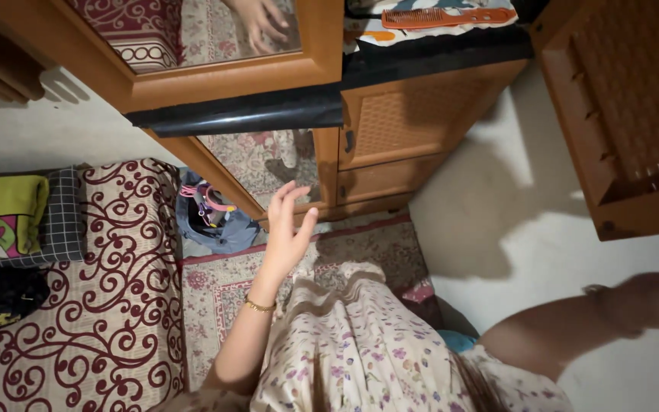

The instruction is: The person opens a mirrored wardrobe, retrieves a green bottle, an orange bottle, and a small red tube, then places them on a nearby table. They return to the wardrobe, take out an orange comb, and later retrieve the red tube again before closing the wardrobe.

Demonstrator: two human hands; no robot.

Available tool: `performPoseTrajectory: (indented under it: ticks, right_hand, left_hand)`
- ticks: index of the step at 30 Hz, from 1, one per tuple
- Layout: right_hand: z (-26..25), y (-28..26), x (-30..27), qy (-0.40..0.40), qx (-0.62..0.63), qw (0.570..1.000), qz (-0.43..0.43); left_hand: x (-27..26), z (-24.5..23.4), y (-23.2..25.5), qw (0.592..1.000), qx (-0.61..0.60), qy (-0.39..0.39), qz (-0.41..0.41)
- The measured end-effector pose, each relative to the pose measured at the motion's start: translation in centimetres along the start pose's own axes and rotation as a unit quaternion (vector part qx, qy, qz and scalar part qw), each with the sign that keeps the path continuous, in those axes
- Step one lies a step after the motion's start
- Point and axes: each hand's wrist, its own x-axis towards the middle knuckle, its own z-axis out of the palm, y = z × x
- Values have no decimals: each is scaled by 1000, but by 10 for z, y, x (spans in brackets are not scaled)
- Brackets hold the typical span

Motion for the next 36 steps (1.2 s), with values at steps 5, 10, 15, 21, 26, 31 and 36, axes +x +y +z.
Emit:
performPoseTrajectory:
  ticks: [5, 10, 15, 21, 26, 31, 36]
  right_hand:
    - [80, -44, 31, -97, 75, 992, -8]
    - [165, -65, 55, -215, 151, 965, 10]
    - [221, -35, 72, -296, 216, 929, 56]
    - [292, 4, 76, -339, 255, 905, 25]
    - [355, 26, 64, -392, 254, 884, 36]
    - [410, 41, 41, -395, 215, 892, -52]
    - [436, 38, 17, -407, 178, 893, -76]
  left_hand:
    - [14, -21, 12, 997, 53, 42, 38]
    - [49, -29, 39, 986, 129, 68, 79]
    - [95, -21, 74, 971, 191, 72, 124]
    - [147, 11, 103, 944, 263, 86, 178]
    - [161, 33, 109, 934, 302, 82, 170]
    - [162, 44, 99, 940, 303, 83, 130]
    - [164, 56, 87, 946, 289, 115, 93]
